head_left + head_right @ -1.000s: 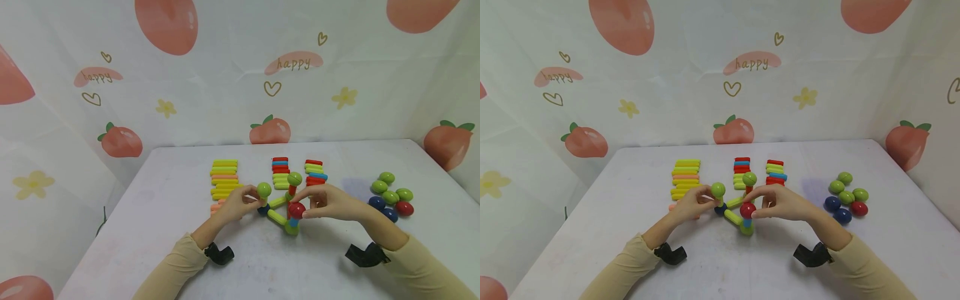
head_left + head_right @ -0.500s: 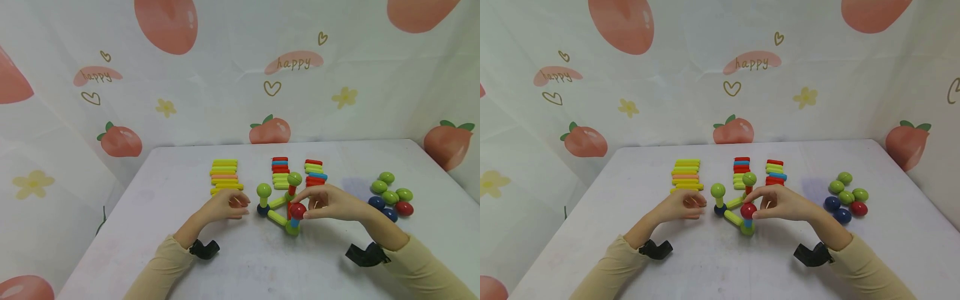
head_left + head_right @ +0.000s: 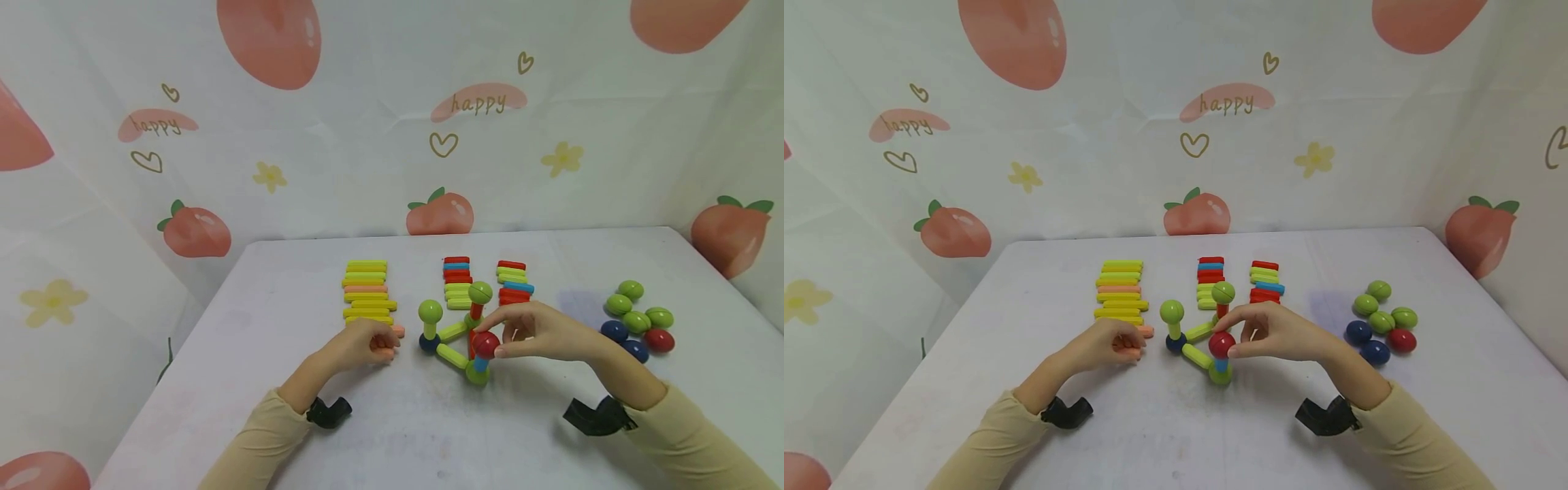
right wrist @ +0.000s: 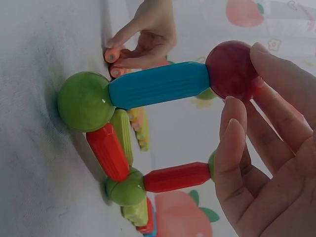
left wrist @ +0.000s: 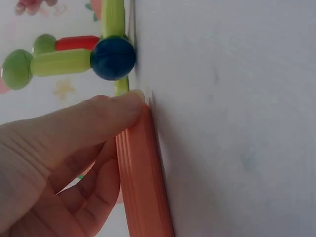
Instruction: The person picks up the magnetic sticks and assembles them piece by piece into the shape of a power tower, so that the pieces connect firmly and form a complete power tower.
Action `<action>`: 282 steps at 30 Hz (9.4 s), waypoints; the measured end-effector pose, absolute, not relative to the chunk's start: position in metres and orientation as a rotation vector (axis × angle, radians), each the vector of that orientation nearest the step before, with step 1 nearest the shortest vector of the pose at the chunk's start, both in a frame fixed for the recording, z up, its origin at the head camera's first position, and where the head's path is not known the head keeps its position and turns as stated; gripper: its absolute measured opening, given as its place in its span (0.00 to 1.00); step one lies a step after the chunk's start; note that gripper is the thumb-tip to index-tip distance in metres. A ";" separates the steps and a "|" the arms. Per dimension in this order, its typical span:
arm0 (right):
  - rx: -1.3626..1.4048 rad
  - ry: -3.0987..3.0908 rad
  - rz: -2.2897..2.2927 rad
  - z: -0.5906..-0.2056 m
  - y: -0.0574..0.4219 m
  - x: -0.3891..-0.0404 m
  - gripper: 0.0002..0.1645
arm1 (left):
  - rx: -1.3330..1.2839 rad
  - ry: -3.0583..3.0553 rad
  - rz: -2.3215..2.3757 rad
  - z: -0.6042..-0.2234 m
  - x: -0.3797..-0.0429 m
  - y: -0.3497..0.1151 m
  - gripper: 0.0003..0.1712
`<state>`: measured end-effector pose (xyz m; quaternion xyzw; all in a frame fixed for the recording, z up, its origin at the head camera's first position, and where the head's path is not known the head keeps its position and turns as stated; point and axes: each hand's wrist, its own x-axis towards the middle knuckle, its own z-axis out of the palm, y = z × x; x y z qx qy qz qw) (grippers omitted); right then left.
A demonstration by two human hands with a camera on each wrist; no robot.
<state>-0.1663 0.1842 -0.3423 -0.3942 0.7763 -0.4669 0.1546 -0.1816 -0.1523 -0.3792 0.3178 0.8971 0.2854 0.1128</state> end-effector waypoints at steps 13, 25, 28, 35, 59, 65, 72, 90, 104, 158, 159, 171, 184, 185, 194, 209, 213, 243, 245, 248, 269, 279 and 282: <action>-1.142 2.222 -1.348 -0.342 0.183 -0.165 0.17 | 1.051 2.511 1.332 -0.354 -0.168 -0.141 0.13; -1.133 2.219 -1.350 -0.343 0.184 -0.166 0.18 | 1.101 2.414 1.787 -0.366 -0.157 -0.113 0.11; -1.144 2.213 -1.352 -0.344 0.184 -0.167 0.18 | 1.065 2.391 1.840 -0.371 -0.156 -0.108 0.11; -1.166 2.216 -1.351 -0.343 0.184 -0.166 0.18 | 1.044 2.437 1.790 -0.376 -0.153 -0.102 0.12; -1.136 2.196 -1.371 -0.342 0.183 -0.164 0.17 | 0.601 2.354 1.859 -0.376 -0.162 -0.094 0.41; -1.129 2.195 -1.365 -0.341 0.181 -0.164 0.17 | 0.708 2.438 1.740 -0.379 -0.171 -0.094 0.43; -1.141 2.189 -1.365 -0.343 0.182 -0.165 0.17 | 0.748 2.514 1.665 -0.379 -0.176 -0.093 0.32; -1.163 2.172 -1.370 -0.344 0.183 -0.167 0.18 | 0.798 2.638 1.331 -0.370 -0.185 -0.126 0.25; -1.142 2.181 -1.359 -0.346 0.183 -0.167 0.18 | 0.890 2.805 0.735 -0.376 -0.187 -0.153 0.11; -1.089 2.190 -1.348 -0.343 0.182 -0.166 0.18 | 0.792 2.330 1.535 -0.371 -0.239 -0.096 0.19; -1.084 2.190 -1.348 -0.343 0.182 -0.166 0.18 | 0.794 2.322 1.530 -0.372 -0.240 -0.095 0.19; -1.075 2.178 -1.358 -0.342 0.181 -0.164 0.18 | 0.682 2.158 1.529 -0.377 -0.246 -0.084 0.18; -1.067 2.174 -1.359 -0.341 0.181 -0.164 0.18 | 0.728 2.072 1.472 -0.382 -0.251 -0.075 0.18; -1.066 2.174 -1.360 -0.341 0.181 -0.164 0.18 | 0.730 2.067 1.471 -0.382 -0.251 -0.075 0.18; -1.068 2.165 -1.368 -0.342 0.181 -0.164 0.18 | 0.715 2.045 1.475 -0.384 -0.251 -0.073 0.18; -1.078 2.158 -1.366 -0.342 0.181 -0.166 0.18 | 0.706 2.021 1.421 -0.381 -0.250 -0.069 0.17; -1.079 2.143 -1.375 -0.343 0.181 -0.166 0.18 | 0.698 2.035 1.413 -0.381 -0.250 -0.069 0.18; -1.085 2.143 -1.371 -0.346 0.183 -0.166 0.18 | 0.874 2.565 0.865 -0.383 -0.231 -0.144 0.13; -1.082 2.144 -1.371 -0.346 0.183 -0.166 0.18 | 0.874 2.571 0.856 -0.382 -0.231 -0.144 0.13; -1.078 2.148 -1.370 -0.346 0.183 -0.166 0.18 | 0.869 2.596 0.850 -0.376 -0.229 -0.142 0.13; -1.087 2.165 -1.369 -0.345 0.184 -0.166 0.18 | 1.300 2.622 1.812 -0.303 -0.195 -0.111 0.15; -1.147 2.154 -1.376 -0.346 0.188 -0.165 0.17 | 1.645 2.695 1.250 -0.317 -0.178 -0.070 0.12; -1.158 2.153 -1.387 -0.346 0.188 -0.165 0.17 | 1.653 2.734 1.084 -0.323 -0.175 -0.060 0.11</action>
